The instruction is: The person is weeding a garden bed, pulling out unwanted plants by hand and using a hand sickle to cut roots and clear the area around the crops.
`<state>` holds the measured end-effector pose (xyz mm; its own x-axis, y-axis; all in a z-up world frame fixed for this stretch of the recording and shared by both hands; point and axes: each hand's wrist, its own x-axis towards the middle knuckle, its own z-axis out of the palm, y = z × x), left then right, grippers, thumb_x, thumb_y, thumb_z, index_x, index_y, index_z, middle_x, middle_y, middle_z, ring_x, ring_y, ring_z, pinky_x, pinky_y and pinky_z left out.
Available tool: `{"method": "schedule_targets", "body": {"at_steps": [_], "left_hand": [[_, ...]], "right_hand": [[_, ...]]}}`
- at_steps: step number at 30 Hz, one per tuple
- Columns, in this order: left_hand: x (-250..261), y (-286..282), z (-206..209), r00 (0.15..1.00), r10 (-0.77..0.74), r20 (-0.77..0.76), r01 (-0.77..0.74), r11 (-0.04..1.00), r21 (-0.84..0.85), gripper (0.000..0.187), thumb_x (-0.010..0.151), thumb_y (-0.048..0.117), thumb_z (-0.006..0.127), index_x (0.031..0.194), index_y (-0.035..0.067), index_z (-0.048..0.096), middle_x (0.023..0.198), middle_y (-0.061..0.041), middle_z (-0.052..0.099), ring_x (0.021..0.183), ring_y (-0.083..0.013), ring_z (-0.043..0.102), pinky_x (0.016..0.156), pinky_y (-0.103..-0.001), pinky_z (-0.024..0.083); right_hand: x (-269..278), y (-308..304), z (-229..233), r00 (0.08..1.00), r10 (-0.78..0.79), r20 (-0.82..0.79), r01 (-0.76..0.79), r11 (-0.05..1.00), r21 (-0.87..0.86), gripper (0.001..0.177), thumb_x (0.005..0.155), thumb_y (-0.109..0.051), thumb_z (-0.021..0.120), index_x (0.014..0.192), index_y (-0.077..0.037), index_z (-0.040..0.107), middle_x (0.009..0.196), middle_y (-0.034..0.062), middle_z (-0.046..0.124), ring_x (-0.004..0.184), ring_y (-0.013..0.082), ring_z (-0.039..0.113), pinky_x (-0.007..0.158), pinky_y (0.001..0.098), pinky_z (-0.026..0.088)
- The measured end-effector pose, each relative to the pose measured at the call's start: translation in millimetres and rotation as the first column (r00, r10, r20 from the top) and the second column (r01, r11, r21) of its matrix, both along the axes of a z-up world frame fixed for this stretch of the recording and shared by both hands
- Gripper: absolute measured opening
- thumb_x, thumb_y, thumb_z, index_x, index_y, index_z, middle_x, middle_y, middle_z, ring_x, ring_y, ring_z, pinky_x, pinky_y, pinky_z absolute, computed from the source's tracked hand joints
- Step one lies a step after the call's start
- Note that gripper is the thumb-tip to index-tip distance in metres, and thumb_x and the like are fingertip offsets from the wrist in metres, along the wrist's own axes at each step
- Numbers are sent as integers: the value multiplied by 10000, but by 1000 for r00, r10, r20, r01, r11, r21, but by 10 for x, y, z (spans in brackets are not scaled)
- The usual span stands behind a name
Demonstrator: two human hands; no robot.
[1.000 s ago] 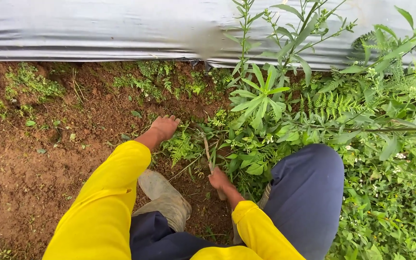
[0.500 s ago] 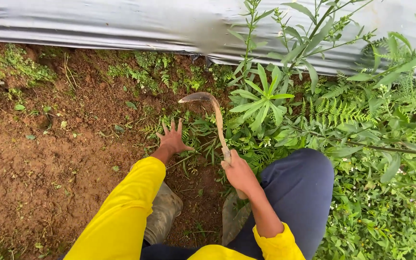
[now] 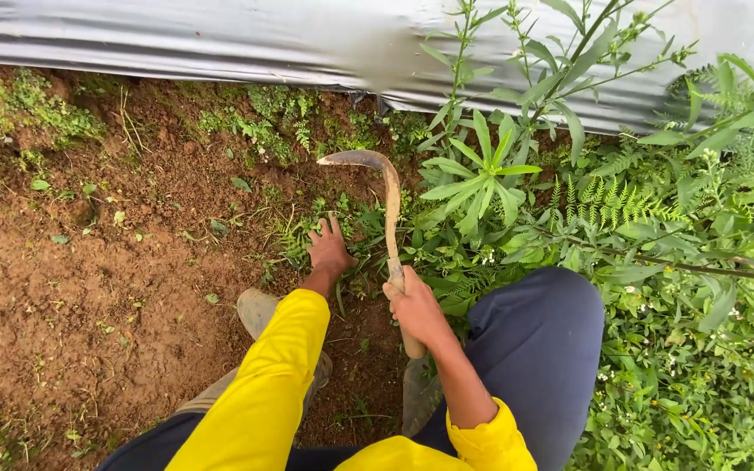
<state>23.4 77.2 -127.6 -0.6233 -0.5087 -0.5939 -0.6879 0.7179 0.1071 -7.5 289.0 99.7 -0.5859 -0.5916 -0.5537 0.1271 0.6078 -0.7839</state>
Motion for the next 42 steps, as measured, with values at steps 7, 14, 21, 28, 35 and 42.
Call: {"method": "schedule_targets", "body": {"at_steps": [7,14,21,28,35,42], "left_hand": [[159,-238,-935,985,85,-153,-72,994,83,820,941,128,767,1600,-28,304,1606,-296,303,1300,-487,580,953,-544,675],[2,-921,-842,969,-10,-248,41,992,121,704,736,121,956,1343,-25,630,1278,-260,628,981,-452,754,702,-534,707],[12,-1101,564,957,-54,-286,72,996,53,468,939,-134,629,1401,-80,580,1356,-318,585,1035,-451,726,803,-593,696],[525,-1772,1268,966,-26,-257,-62,943,-328,326,969,-69,643,1293,-36,669,1299,-280,600,947,-415,755,741,-564,682],[572,-1249,1720,979,75,191,35,856,-516,848,983,363,722,1698,202,294,1739,-169,278,1533,-496,311,1189,-776,298],[-26,47,1478,941,-335,-43,327,935,-139,822,1053,654,381,1644,87,320,1693,-176,334,1554,-392,330,1229,-652,329]], "right_hand": [[66,-2,-62,997,-66,29,67,997,-39,174,1028,-169,568,1096,-15,611,640,70,652,570,167,650,638,354,552],[88,-28,-93,992,-94,81,102,991,-90,157,1036,-161,545,1033,-23,620,643,65,651,585,162,656,652,347,559],[100,1,-61,995,-91,47,96,988,-124,144,1019,-167,569,928,-61,605,631,71,648,576,157,655,649,340,556],[48,128,25,995,-90,34,91,995,-48,155,1018,-195,568,944,-65,609,642,82,647,575,181,658,665,351,564],[19,162,-47,994,-104,18,105,993,-56,160,1004,-203,591,953,-56,627,633,80,668,555,168,668,631,327,581],[-15,214,-41,982,-175,66,180,979,-92,206,1023,-174,568,1086,19,599,698,143,665,609,211,675,665,365,590]]}}
